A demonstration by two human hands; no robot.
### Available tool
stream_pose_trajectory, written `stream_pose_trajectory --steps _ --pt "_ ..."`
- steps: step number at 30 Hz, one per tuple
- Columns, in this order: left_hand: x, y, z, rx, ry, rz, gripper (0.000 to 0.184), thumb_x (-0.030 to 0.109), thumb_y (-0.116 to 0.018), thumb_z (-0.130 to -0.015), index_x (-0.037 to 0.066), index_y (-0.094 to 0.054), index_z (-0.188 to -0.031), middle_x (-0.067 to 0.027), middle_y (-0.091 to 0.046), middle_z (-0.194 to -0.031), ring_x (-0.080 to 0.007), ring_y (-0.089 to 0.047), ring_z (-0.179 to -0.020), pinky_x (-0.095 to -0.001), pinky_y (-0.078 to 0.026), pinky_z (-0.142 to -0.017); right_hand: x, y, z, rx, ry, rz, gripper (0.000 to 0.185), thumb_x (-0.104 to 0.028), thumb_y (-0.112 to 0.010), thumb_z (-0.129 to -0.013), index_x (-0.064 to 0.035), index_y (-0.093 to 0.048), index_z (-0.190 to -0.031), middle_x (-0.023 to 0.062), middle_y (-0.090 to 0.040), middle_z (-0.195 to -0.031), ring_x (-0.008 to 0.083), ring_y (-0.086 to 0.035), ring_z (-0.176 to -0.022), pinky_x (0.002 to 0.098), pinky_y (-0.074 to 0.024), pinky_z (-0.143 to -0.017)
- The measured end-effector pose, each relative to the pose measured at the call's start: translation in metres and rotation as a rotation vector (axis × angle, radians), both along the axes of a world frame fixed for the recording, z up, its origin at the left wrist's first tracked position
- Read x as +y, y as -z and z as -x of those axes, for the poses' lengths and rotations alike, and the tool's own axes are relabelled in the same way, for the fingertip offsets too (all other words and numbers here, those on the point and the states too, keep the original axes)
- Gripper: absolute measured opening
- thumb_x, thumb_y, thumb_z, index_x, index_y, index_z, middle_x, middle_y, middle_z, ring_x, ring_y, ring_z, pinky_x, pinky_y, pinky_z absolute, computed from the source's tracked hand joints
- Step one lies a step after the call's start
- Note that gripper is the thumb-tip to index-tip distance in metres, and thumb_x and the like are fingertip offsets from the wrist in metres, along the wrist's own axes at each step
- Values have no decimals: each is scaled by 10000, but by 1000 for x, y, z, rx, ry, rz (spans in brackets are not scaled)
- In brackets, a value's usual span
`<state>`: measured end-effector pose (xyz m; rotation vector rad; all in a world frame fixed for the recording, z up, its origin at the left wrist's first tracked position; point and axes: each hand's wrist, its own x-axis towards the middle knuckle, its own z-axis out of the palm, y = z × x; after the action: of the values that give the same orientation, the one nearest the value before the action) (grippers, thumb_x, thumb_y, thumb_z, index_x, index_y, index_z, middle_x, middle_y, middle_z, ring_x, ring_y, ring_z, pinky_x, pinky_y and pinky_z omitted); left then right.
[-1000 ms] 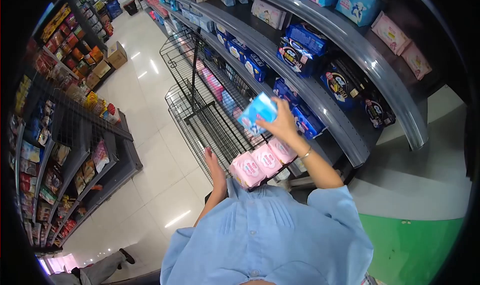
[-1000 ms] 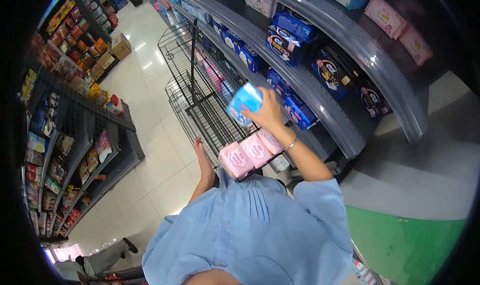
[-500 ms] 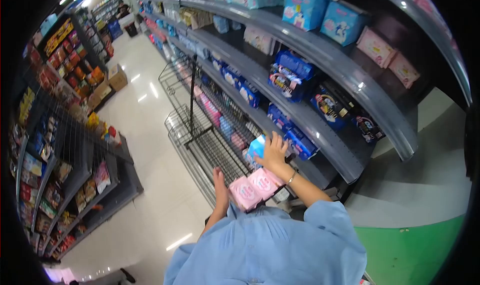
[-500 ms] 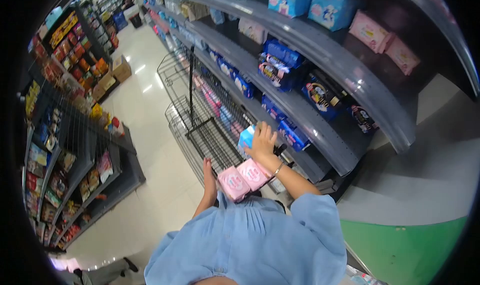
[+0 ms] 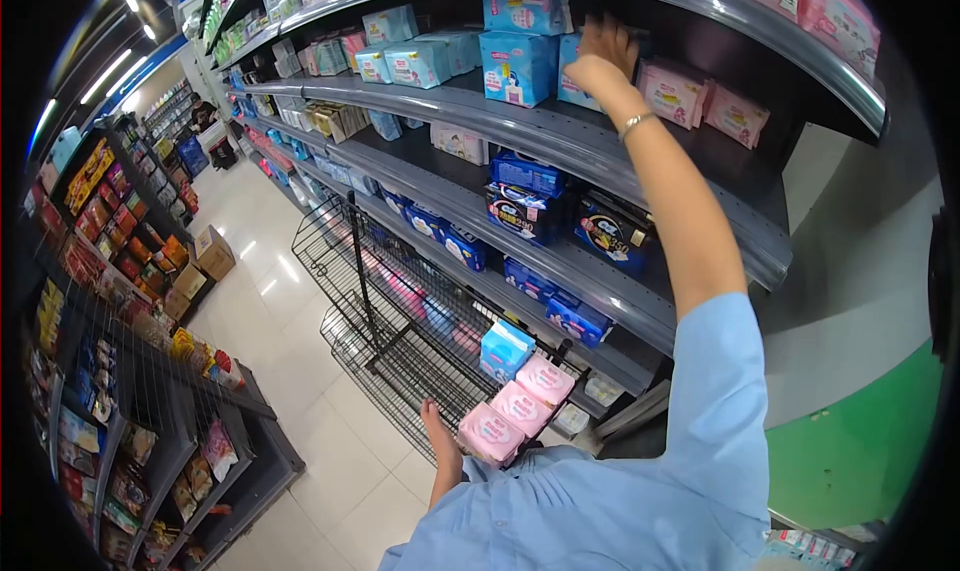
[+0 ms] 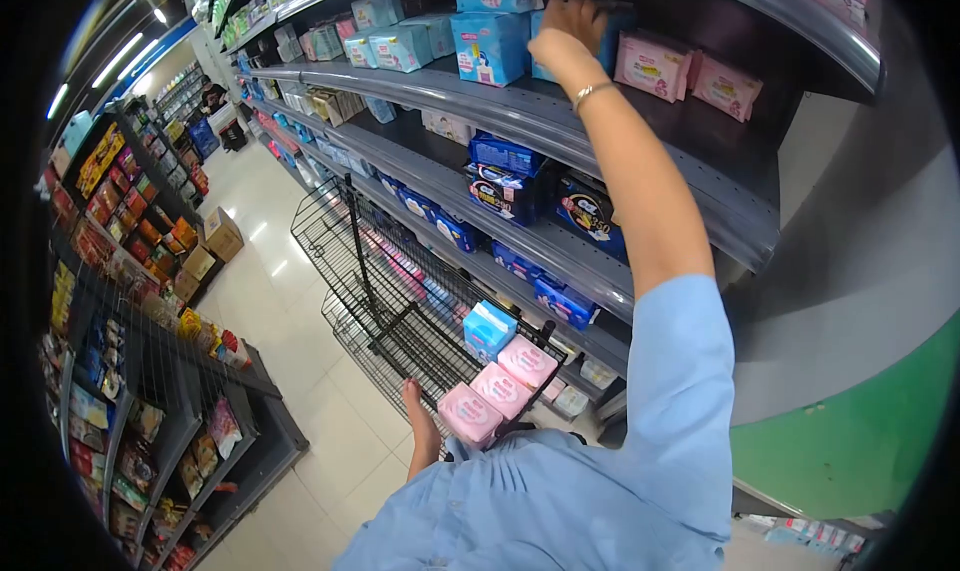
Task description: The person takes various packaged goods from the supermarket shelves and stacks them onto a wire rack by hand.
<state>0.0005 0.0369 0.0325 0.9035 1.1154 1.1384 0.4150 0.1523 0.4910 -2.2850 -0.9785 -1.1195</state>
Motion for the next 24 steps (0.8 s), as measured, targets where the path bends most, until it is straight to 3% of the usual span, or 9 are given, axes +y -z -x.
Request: stream_pose_trajectory --steps 1,5,8,9,12,15,18,21,24 --pt "0 4 2 12 -12 -6 538 343 -417 -987 -11 -348 -1387 -136 -414 -1383 -238 -328 -1325 -334 -204 -1115 -3 -5 -5 86 70 164 947 -418 -772 -665 -126 -311 -1439 167 -303 -1485 338 -226 -1394 561 -206 -1090" --pt "3 10 9 36 -82 -4 484 336 -426 -984 -12 -424 -1321 -123 -475 -1300 -230 -392 -1253 -331 -251 -1081 -3 -6 -24 237 30 204 998 -471 -812 -604 -120 -354 -1417 168 -284 -1500 350 -213 -1392 596 -193 -1058" --pt "3 6 11 41 -88 3 462 336 -432 -983 -9 -451 -1289 -110 -494 -1262 -220 -417 -1215 -323 -267 -1064 -7 -15 -22 280 38 210 979 -452 -813 -608 -117 -365 -1411 164 -341 -1468 360 -225 -1390 588 -221 -1055" --pt "3 5 12 42 -79 2 456 336 -434 -982 -7 -457 -1282 -106 -496 -1254 -216 -422 -1206 -320 -271 -1060 -5 -17 -28 312 39 215 961 -427 -810 -609 -108 -372 -1403 166 -380 -1438 392 -329 -1337 551 -335 -1029" --pt "3 0 13 32 -85 27 460 350 -445 -978 -4 -468 -1271 -104 -498 -1255 -210 -419 -1212 -318 -270 -1061 8 -10 -62 289 -58 161 937 -465 -774 -594 -51 -430 -1362 244 -483 -1330 389 -379 -1299 476 -329 -1063" --pt "4 4 13 38 -91 14 465 363 -454 -973 -4 -480 -1257 -103 -502 -1235 -205 -423 -1196 -315 -275 -1052 4 -9 -72 296 -72 159 950 -499 -771 -568 -2 -468 -1320 256 -527 -1277 404 -425 -1248 436 -354 -1055" --pt "2 1 15 71 -35 -1 470 372 -460 -969 -6 -491 -1247 -97 -506 -1207 -199 -432 -1171 -312 -281 -1043 -23 -25 -49 236 -153 290 958 -504 -780 -548 30 -490 -1289 264 -519 -1285 392 -426 -1248 444 -374 -1038" --pt "0 -1 13 71 -41 1 470 377 -458 -968 -7 -504 -1235 -94 -507 -1187 -195 -443 -1145 -311 -289 -1031 -25 -23 -40 69 -2 326 967 -480 -778 -584 4 -416 -1339 262 -476 -1329 398 -453 -1253 468 -447 -982" --pt "0 -6 11 82 -54 4 472 382 -455 -967 -7 -511 -1229 -97 -507 -1183 -197 -447 -1141 -316 -297 -1029 -22 -15 -36 104 -5 187 943 -454 -798 -573 8 -438 -1311 241 -480 -1335 387 -439 -1266 451 -420 -1002"
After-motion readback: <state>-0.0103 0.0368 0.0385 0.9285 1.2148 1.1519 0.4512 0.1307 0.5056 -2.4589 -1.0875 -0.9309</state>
